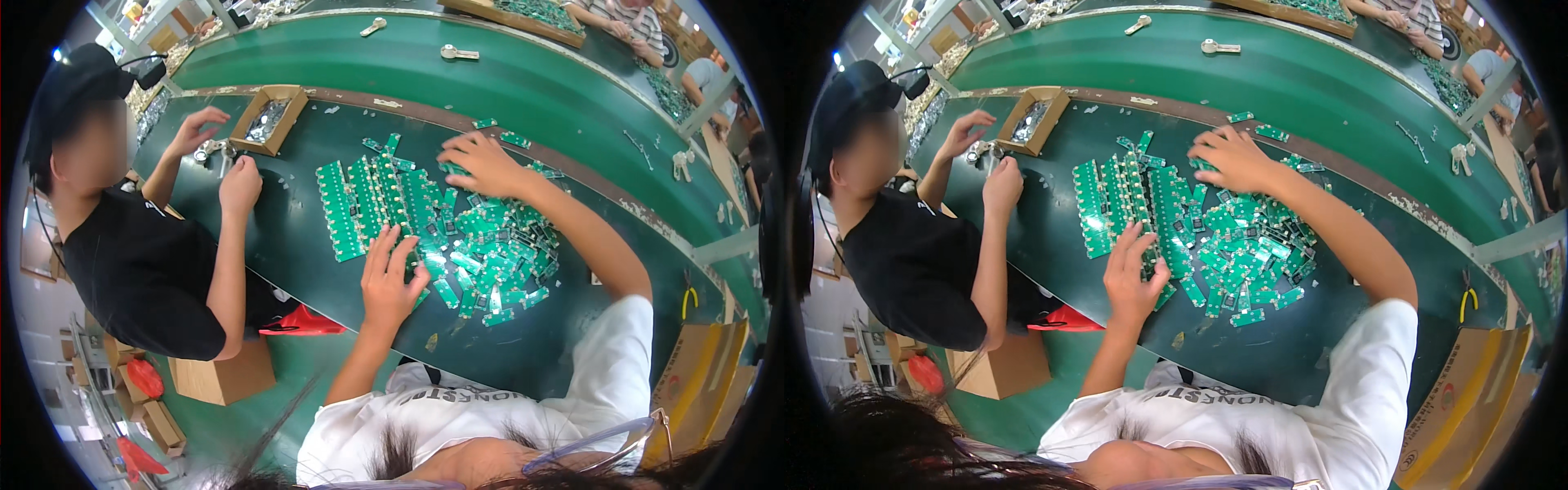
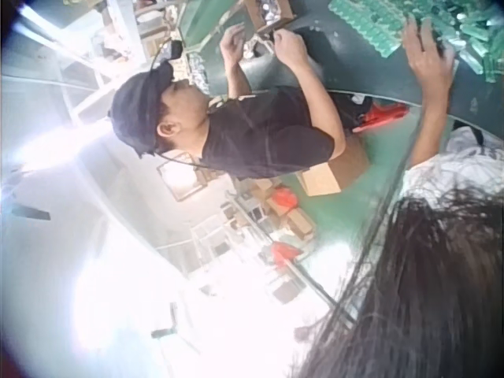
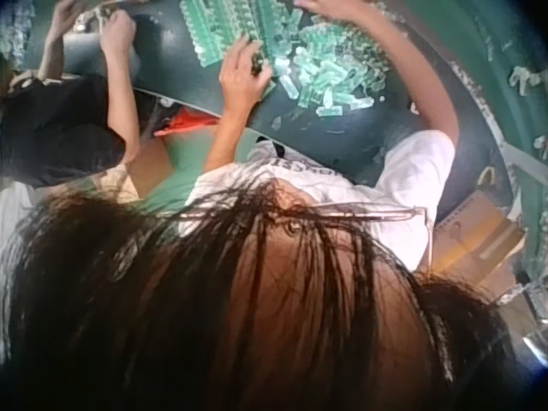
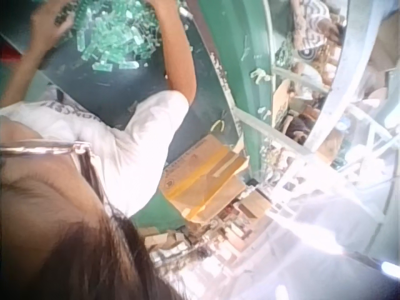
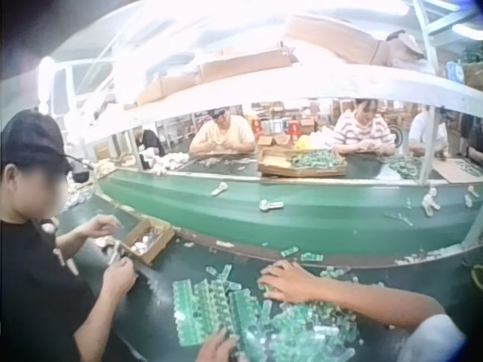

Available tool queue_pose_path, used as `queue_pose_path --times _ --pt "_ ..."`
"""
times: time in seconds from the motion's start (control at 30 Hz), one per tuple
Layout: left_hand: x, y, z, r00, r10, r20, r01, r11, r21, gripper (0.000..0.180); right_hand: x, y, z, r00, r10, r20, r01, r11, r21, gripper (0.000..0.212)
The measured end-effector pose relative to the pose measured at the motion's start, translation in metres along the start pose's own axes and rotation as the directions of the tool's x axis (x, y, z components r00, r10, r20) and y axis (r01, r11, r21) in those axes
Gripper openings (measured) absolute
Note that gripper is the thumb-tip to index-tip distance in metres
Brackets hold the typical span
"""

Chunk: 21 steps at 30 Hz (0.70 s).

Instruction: Manually assemble small electronic components and PCB boards into plastic housing parts on a production floor.

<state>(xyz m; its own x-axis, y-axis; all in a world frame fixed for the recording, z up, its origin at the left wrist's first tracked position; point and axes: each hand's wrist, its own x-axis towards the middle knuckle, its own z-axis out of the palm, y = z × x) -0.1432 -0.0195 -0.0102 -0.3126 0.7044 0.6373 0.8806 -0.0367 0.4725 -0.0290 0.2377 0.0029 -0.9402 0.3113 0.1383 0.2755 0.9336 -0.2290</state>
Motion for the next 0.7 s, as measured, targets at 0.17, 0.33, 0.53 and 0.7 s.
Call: queue_pose_path --times 0.17,0.33,0.53,0.7 --pt "0.003 -0.005 -0.003 1.000 -0.023 0.006 0.023 0.999 -0.032 0.042 -0.073 -0.041 -0.020 0.999 0.045 -0.006 -0.046 0.998 -0.030 0.035" --pt "0.007 -0.007 -0.007 0.998 -0.047 -0.041 0.043 0.995 -0.093 0.041 -0.095 -0.072 -0.035 0.993 0.112 -0.040 -0.114 0.991 -0.064 0.034" --pt "0.004 -0.011 -0.001 0.981 -0.143 -0.133 0.141 0.990 -0.022 0.035 0.015 -0.065 -0.020 0.970 -0.067 -0.233 0.054 0.997 -0.061 0.035" --pt "0.006 -0.008 -0.001 0.958 -0.217 -0.185 0.220 0.976 -0.004 0.028 0.091 -0.044 0.022 0.989 -0.119 -0.085 0.121 0.992 0.021 0.058"
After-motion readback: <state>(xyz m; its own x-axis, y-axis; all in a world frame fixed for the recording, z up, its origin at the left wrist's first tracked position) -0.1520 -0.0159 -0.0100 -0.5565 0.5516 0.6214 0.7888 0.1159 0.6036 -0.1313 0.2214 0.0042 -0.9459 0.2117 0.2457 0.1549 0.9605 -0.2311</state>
